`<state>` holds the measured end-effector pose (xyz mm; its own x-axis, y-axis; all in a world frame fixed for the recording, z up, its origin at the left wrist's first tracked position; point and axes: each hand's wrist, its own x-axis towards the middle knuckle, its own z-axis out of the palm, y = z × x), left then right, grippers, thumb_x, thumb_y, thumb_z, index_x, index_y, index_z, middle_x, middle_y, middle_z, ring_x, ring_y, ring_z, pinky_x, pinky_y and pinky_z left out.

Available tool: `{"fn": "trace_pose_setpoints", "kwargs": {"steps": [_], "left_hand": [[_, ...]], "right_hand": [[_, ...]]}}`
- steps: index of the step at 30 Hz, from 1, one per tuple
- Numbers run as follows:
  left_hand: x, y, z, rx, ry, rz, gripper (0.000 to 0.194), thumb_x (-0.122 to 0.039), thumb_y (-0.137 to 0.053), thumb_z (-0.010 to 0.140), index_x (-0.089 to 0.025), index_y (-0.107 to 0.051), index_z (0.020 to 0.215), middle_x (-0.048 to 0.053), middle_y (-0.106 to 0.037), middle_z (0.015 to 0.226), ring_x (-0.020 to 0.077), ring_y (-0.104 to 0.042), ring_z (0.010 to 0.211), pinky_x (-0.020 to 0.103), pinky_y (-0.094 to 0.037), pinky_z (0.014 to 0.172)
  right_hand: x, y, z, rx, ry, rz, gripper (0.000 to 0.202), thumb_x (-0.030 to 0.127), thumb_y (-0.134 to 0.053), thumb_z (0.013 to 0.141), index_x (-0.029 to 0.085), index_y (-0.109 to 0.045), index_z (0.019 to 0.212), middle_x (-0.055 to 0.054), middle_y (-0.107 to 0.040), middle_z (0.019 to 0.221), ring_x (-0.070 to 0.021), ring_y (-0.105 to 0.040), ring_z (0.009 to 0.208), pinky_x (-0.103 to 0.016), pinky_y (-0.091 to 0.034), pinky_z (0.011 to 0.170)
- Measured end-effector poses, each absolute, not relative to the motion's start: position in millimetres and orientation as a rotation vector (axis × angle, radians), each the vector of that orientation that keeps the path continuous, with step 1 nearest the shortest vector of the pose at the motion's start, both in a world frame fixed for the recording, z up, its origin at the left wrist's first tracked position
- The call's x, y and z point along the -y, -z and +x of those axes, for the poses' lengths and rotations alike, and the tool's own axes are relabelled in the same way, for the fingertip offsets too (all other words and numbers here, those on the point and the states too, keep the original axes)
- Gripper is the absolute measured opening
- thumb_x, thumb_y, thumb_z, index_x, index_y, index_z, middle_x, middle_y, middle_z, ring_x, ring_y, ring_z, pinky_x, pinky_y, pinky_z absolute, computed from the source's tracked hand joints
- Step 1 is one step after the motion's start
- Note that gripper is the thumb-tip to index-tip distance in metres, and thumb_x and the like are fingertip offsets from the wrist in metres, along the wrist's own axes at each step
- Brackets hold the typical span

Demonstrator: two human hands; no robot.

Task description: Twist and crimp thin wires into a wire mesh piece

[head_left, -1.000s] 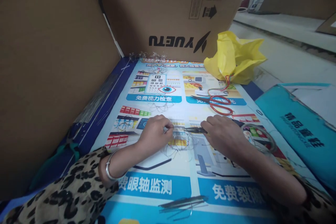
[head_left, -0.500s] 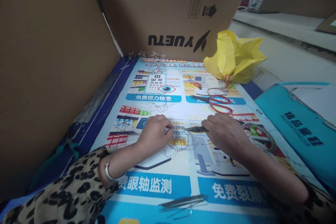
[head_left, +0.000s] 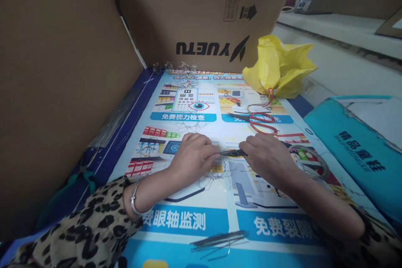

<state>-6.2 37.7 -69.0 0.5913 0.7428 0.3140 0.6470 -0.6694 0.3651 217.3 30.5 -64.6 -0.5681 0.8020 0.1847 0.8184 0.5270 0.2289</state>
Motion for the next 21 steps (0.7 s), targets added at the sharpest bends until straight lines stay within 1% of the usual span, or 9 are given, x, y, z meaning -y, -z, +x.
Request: {"fn": "trace_pose_setpoints", "kwargs": {"steps": [4,6,10,16,21], "left_hand": [[-41.7,67.6,-3.7,-1.185,-0.715,2.514,0.012,-0.024,-0.054,0.083,-0.020,-0.064,0.078,0.002,-0.062,0.078,0.0178,-0.054,0.081,0.034,-0.036,0.078],[-42.6,67.1,-3.4,-1.195,-0.755,2.431,0.010,-0.022,-0.056,0.081,-0.019,-0.064,0.075,0.002,-0.063,0.076,0.0172,-0.055,0.079,0.033,-0.037,0.076],[-42.3,67.3,-4.9,-1.160,-0.863,2.303,0.008,-0.018,-0.057,0.079,-0.019,-0.063,0.074,0.001,-0.065,0.075,0.0161,-0.056,0.077,0.032,-0.039,0.075],[-40.1,68.6,-7.4,-1.130,-0.942,2.222,0.008,-0.014,-0.055,0.079,-0.019,-0.060,0.074,0.000,-0.063,0.074,0.0144,-0.055,0.076,0.029,-0.040,0.074],[-37.6,67.7,-6.2,-1.133,-0.968,2.255,0.008,-0.013,-0.055,0.078,-0.018,-0.059,0.072,0.001,-0.063,0.073,0.0148,-0.055,0.076,0.031,-0.039,0.076]], "right_hand": [[-29.7,62.9,215.9,2.680,0.409,-1.486,0.011,0.016,-0.050,0.077,0.018,-0.060,0.072,-0.005,-0.059,0.072,-0.0177,-0.047,0.070,-0.029,-0.025,0.063],[-27.8,61.7,215.6,2.647,0.327,-1.547,0.011,0.022,-0.051,0.079,0.018,-0.061,0.077,-0.005,-0.060,0.075,-0.0185,-0.050,0.074,-0.029,-0.028,0.065],[-20.9,58.4,215.3,2.617,0.124,-1.653,0.020,0.033,-0.049,0.082,0.018,-0.062,0.083,-0.006,-0.061,0.078,-0.0191,-0.054,0.078,-0.028,-0.033,0.067],[-11.1,49.5,215.2,2.666,0.019,-1.708,0.018,0.032,-0.050,0.081,0.019,-0.062,0.084,-0.007,-0.063,0.081,-0.0200,-0.057,0.080,-0.030,-0.037,0.070],[-6.2,46.6,212.6,2.714,0.014,-1.775,0.018,0.033,-0.049,0.081,0.020,-0.060,0.083,-0.006,-0.063,0.083,-0.0212,-0.057,0.081,-0.032,-0.038,0.069]]}}
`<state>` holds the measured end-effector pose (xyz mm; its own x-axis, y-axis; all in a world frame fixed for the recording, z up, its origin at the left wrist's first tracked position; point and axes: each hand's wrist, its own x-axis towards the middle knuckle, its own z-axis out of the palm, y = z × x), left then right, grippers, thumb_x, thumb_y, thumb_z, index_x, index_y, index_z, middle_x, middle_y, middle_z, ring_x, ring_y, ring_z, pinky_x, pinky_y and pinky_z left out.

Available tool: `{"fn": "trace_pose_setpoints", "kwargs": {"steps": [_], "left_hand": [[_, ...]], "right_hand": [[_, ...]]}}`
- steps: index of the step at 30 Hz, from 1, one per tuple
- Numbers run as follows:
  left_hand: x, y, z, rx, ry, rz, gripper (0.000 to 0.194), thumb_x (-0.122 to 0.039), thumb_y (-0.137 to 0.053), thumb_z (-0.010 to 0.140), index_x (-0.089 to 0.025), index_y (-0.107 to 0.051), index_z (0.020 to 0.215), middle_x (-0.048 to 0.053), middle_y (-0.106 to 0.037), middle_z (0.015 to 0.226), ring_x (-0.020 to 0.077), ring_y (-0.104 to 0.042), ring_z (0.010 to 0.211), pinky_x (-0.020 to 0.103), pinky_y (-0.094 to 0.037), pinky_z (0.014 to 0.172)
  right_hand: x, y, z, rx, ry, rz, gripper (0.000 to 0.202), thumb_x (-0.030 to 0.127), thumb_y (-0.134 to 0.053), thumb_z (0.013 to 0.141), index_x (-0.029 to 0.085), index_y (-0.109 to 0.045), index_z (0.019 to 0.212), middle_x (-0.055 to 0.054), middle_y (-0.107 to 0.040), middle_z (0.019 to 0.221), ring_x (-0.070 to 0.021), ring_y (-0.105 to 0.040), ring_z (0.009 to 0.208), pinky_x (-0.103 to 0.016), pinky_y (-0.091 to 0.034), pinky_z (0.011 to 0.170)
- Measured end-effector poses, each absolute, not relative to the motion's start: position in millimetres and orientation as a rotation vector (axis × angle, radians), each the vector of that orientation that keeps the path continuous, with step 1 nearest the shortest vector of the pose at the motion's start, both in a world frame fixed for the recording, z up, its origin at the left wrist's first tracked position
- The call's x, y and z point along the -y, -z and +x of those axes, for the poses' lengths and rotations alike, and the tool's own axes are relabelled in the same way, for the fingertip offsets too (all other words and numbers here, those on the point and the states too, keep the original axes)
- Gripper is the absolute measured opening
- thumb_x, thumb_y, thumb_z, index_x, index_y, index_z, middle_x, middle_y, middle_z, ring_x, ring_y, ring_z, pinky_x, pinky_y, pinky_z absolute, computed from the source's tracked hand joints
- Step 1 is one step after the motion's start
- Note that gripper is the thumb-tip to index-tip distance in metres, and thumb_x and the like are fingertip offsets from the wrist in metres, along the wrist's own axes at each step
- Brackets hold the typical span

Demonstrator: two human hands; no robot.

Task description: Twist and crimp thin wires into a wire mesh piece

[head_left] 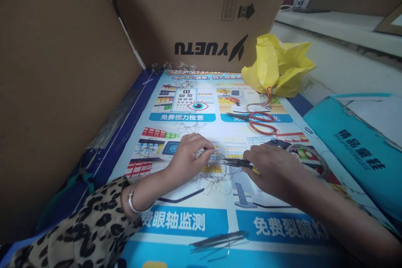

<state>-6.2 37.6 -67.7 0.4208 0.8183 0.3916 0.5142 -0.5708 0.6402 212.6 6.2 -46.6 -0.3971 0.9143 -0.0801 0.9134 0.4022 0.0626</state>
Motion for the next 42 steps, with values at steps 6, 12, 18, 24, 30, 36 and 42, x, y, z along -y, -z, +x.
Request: {"fn": "trace_pose_setpoints", "kwargs": {"steps": [6,12,18,24,30,36,42], "left_hand": [[-36.9,68.3,-5.1,-1.111,-0.955,2.343,0.010,-0.012,-0.052,0.078,-0.017,-0.057,0.070,0.000,-0.062,0.071,0.0140,-0.054,0.072,0.031,-0.038,0.073],[-38.5,66.3,-5.8,-1.112,-0.925,2.263,0.009,-0.010,-0.055,0.074,-0.015,-0.057,0.067,0.000,-0.061,0.067,0.0134,-0.054,0.068,0.029,-0.040,0.070],[-37.5,65.1,-6.5,-1.016,-0.973,2.320,0.011,-0.010,-0.053,0.075,-0.014,-0.057,0.066,0.002,-0.061,0.066,0.0137,-0.054,0.068,0.028,-0.041,0.067],[-34.9,66.0,-8.1,-0.916,-0.901,2.355,0.010,-0.011,-0.051,0.076,-0.014,-0.057,0.070,0.003,-0.060,0.068,0.0111,-0.053,0.064,0.023,-0.041,0.061],[-33.9,62.4,-10.7,-1.083,-0.661,2.302,0.006,-0.013,-0.049,0.074,-0.017,-0.053,0.072,-0.003,-0.055,0.064,0.0085,-0.048,0.057,0.020,-0.035,0.053],[-35.4,52.4,-13.6,-1.089,-0.498,2.155,0.005,-0.013,-0.048,0.071,-0.017,-0.051,0.072,-0.005,-0.052,0.061,0.0077,-0.045,0.054,0.019,-0.033,0.051],[-35.4,48.8,-13.9,-1.129,-0.489,1.958,0.005,-0.021,-0.051,0.074,-0.017,-0.053,0.074,-0.004,-0.054,0.064,0.0074,-0.048,0.056,0.018,-0.034,0.051]], "right_hand": [[-2.9,43.3,205.9,-2.474,-0.027,1.654,0.020,0.032,-0.045,0.082,0.020,-0.061,0.084,-0.007,-0.064,0.084,-0.0230,-0.058,0.078,-0.033,-0.036,0.065],[-1.2,41.5,204.5,-2.460,-0.047,1.645,0.021,0.033,-0.045,0.082,0.020,-0.061,0.086,-0.008,-0.065,0.086,-0.0233,-0.059,0.077,-0.032,-0.036,0.063],[-2.9,40.3,201.6,-2.453,-0.050,1.585,0.019,0.028,-0.046,0.082,0.019,-0.062,0.084,-0.008,-0.065,0.084,-0.0229,-0.059,0.076,-0.032,-0.035,0.062],[-3.7,40.3,200.3,-2.461,-0.087,1.578,0.018,0.025,-0.046,0.082,0.021,-0.063,0.082,-0.006,-0.065,0.081,-0.0231,-0.059,0.075,-0.031,-0.032,0.059],[-4.0,40.2,200.5,-2.462,-0.101,1.569,0.017,0.023,-0.046,0.081,0.021,-0.063,0.083,-0.006,-0.064,0.080,-0.0216,-0.058,0.073,-0.030,-0.029,0.058],[-7.3,37.2,200.1,-2.483,-0.163,1.539,0.018,0.017,-0.045,0.080,0.021,-0.062,0.079,-0.006,-0.063,0.077,-0.0216,-0.056,0.072,-0.031,-0.025,0.058],[-10.5,34.4,198.2,-2.576,-0.322,1.465,0.015,0.014,-0.049,0.078,0.022,-0.060,0.073,-0.004,-0.059,0.070,-0.0202,-0.051,0.066,-0.032,-0.018,0.057]]}}
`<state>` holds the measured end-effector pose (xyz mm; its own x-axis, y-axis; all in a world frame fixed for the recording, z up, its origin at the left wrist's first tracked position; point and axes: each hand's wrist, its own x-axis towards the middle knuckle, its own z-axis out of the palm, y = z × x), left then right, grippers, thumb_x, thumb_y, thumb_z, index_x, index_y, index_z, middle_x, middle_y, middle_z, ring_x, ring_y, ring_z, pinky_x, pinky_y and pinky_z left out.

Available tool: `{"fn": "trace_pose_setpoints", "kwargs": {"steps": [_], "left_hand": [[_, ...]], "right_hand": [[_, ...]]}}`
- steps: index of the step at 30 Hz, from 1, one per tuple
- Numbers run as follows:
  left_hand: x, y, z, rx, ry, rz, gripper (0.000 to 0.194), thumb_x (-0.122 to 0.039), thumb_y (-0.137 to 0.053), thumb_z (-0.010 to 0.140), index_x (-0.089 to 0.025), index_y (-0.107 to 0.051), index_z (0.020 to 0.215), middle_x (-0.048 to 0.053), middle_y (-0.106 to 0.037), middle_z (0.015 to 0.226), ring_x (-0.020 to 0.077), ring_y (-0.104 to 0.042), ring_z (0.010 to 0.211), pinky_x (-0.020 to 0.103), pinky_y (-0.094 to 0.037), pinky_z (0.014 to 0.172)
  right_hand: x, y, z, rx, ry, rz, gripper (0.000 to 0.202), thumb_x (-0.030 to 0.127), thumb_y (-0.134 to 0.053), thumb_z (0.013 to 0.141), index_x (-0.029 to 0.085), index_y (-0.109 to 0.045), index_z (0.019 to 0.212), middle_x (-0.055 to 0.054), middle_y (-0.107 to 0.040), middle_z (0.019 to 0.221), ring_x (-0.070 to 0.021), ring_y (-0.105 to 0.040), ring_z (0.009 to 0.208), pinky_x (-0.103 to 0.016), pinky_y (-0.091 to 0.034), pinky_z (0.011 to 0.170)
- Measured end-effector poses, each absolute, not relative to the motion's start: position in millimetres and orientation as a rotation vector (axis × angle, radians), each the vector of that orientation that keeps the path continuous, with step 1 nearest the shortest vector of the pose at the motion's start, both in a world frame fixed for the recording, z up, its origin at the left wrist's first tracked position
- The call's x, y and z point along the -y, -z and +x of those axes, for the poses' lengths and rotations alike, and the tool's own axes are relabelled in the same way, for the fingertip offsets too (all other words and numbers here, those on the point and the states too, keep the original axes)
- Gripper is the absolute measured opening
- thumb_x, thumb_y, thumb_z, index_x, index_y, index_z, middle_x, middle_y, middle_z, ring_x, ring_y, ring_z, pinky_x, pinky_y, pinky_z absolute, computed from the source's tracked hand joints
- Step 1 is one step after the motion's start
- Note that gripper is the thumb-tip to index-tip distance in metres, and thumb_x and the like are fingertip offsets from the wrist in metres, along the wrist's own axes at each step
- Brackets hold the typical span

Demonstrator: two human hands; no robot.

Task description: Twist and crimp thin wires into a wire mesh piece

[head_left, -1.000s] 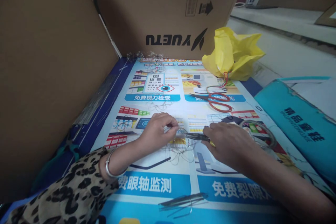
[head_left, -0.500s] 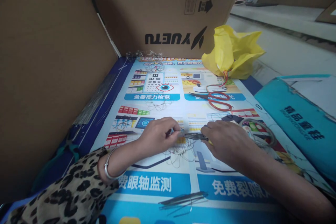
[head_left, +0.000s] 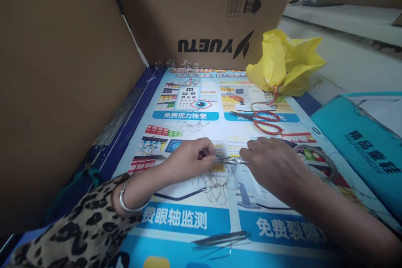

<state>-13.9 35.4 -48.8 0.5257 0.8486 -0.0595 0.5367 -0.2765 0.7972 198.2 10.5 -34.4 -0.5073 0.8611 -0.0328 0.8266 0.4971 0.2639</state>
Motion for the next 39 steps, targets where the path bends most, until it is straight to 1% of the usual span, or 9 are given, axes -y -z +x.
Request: {"fn": "trace_pose_setpoints", "kwargs": {"steps": [2,6,13,22,28,34,39], "left_hand": [[-35.6,48.8,-13.9,-1.159,-0.476,1.933,0.008,-0.024,-0.052,0.075,-0.016,-0.054,0.073,-0.004,-0.054,0.061,0.0071,-0.046,0.054,0.018,-0.034,0.050],[-36.6,50.6,-14.4,-1.200,-0.474,1.961,0.008,-0.021,-0.051,0.075,-0.016,-0.054,0.070,-0.005,-0.051,0.057,0.0069,-0.044,0.052,0.018,-0.031,0.048],[-38.3,55.4,-16.8,-1.205,-0.527,2.181,0.009,-0.016,-0.048,0.077,-0.018,-0.057,0.076,-0.004,-0.059,0.065,0.0094,-0.052,0.059,0.020,-0.035,0.054],[-33.2,61.6,-14.9,-1.308,-0.577,2.392,0.012,-0.014,-0.046,0.075,-0.018,-0.057,0.072,-0.001,-0.062,0.065,0.0117,-0.054,0.058,0.022,-0.035,0.053],[-29.3,61.1,-13.0,-1.360,-0.505,2.522,0.012,-0.014,-0.045,0.071,-0.018,-0.055,0.068,0.000,-0.059,0.061,0.0132,-0.052,0.056,0.023,-0.032,0.051],[-29.2,61.2,-12.8,-1.389,-0.473,2.578,0.013,-0.014,-0.043,0.071,-0.018,-0.055,0.067,0.001,-0.059,0.060,0.0136,-0.051,0.055,0.023,-0.029,0.049],[-30.5,62.4,-11.4,-1.381,-0.376,2.573,0.012,-0.015,-0.045,0.071,-0.018,-0.056,0.068,0.001,-0.060,0.061,0.0143,-0.052,0.055,0.023,-0.028,0.047]], "right_hand": [[-11.6,34.4,196.5,-2.611,-0.367,1.444,0.014,0.013,-0.049,0.078,0.021,-0.059,0.072,-0.004,-0.058,0.068,-0.0194,-0.050,0.065,-0.032,-0.017,0.057],[-13.9,34.7,192.7,-2.645,-0.378,1.418,0.015,0.012,-0.048,0.078,0.021,-0.059,0.072,-0.004,-0.057,0.068,-0.0189,-0.048,0.064,-0.032,-0.016,0.057],[-14.0,35.6,191.4,-2.617,-0.326,1.416,0.016,0.012,-0.046,0.078,0.020,-0.060,0.074,-0.005,-0.058,0.070,-0.0176,-0.048,0.064,-0.031,-0.017,0.056],[-13.6,40.3,192.4,-2.630,-0.344,1.421,0.017,0.012,-0.046,0.079,0.021,-0.059,0.073,-0.004,-0.057,0.069,-0.0186,-0.047,0.064,-0.031,-0.016,0.057],[-13.3,41.6,191.8,-2.664,-0.385,1.402,0.016,0.011,-0.047,0.078,0.020,-0.058,0.071,-0.003,-0.056,0.067,-0.0167,-0.045,0.062,-0.030,-0.015,0.057],[-13.0,40.4,192.4,-2.709,-0.421,1.382,0.017,0.010,-0.047,0.078,0.019,-0.058,0.069,-0.004,-0.055,0.065,-0.0167,-0.044,0.062,-0.031,-0.016,0.057],[-13.2,40.0,189.0,-2.741,-0.381,1.372,0.017,0.010,-0.046,0.078,0.019,-0.058,0.069,-0.003,-0.056,0.065,-0.0156,-0.043,0.061,-0.031,-0.017,0.057]]}}
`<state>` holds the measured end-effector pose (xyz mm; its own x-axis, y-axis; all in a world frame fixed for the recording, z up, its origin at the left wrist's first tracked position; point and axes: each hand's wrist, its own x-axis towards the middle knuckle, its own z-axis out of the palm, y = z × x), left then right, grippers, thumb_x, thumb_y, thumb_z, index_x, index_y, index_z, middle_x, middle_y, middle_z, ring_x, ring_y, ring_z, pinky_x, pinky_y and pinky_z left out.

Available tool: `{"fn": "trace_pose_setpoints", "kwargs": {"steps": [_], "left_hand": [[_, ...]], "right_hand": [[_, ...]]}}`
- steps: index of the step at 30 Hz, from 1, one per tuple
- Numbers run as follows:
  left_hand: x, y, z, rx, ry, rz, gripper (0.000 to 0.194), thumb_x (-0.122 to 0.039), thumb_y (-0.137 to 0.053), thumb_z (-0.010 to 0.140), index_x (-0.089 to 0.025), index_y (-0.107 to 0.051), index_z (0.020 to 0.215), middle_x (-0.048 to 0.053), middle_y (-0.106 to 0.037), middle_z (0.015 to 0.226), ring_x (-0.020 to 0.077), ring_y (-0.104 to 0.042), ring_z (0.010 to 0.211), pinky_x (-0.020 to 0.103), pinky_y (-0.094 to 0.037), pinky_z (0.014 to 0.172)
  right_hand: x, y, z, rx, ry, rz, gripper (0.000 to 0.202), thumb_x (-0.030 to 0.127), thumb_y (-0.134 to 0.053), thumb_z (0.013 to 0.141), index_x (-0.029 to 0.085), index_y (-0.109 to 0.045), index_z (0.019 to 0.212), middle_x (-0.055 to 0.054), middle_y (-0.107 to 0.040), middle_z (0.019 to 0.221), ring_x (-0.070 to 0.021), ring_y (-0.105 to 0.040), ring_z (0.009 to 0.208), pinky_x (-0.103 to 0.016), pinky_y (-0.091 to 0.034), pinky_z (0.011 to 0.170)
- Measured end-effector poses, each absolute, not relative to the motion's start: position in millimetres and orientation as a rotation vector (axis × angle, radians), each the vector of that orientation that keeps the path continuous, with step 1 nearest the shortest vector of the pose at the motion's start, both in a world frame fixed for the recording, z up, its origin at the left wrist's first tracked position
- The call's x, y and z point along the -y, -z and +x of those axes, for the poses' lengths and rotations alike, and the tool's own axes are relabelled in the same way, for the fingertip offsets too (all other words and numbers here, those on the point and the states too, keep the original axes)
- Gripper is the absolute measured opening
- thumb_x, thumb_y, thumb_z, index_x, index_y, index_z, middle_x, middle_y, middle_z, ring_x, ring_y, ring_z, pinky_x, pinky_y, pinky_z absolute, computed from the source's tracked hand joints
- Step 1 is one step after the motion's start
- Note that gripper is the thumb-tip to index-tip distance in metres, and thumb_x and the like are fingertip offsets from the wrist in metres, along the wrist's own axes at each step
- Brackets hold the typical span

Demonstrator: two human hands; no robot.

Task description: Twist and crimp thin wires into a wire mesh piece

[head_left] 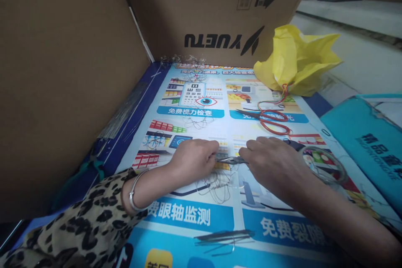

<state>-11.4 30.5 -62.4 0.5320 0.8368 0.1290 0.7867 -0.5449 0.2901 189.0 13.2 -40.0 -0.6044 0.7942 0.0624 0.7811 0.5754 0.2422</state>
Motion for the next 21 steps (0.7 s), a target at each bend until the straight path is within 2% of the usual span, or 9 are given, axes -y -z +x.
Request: {"fn": "trace_pose_setpoints", "kwargs": {"steps": [13,21], "left_hand": [[-28.1,63.5,-13.5,-1.397,-0.567,2.506,0.011,-0.013,-0.044,0.072,-0.018,-0.054,0.071,0.000,-0.059,0.063,0.0134,-0.053,0.058,0.024,-0.034,0.052],[-27.0,64.0,-12.3,-1.349,-0.723,2.409,0.011,-0.011,-0.044,0.072,-0.016,-0.054,0.070,-0.001,-0.056,0.061,0.0108,-0.049,0.056,0.023,-0.036,0.054]], "right_hand": [[-14.0,33.8,188.6,-2.606,-0.318,1.459,0.016,0.015,-0.046,0.076,0.019,-0.062,0.077,-0.007,-0.060,0.073,-0.0195,-0.050,0.068,-0.031,-0.021,0.058],[-11.5,31.2,181.0,-2.565,-0.366,1.460,0.017,0.008,-0.049,0.073,0.019,-0.062,0.073,-0.007,-0.060,0.070,-0.0200,-0.051,0.066,-0.032,-0.020,0.056]]}}
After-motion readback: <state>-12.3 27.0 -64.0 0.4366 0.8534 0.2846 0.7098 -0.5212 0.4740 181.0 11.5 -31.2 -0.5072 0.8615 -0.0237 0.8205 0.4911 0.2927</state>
